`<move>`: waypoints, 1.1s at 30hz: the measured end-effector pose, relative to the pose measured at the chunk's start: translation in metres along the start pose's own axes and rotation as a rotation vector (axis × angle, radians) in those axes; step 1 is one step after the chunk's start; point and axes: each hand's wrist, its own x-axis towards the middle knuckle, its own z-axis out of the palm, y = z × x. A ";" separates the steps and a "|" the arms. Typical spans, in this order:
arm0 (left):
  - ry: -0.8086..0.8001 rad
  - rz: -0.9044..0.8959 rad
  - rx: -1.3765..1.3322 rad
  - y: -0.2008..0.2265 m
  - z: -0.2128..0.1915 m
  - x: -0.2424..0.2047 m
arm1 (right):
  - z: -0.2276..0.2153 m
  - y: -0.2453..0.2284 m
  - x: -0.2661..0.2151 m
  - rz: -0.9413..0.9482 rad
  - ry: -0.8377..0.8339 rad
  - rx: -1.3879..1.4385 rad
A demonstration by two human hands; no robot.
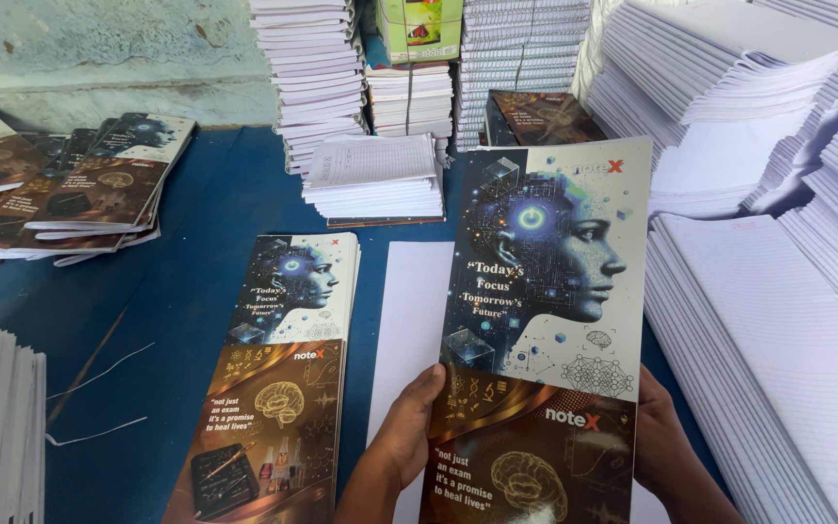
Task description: The person assembles notebooks by folding a large white cover sheet in half, inserting a stack of lined pages, and closing the cover. The person repeats this process multiple times, stacking the finished notebooks on the left side of the table.
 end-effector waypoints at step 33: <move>-0.144 0.099 -0.062 -0.009 0.002 0.002 | -0.032 0.023 0.012 -0.092 -0.070 0.003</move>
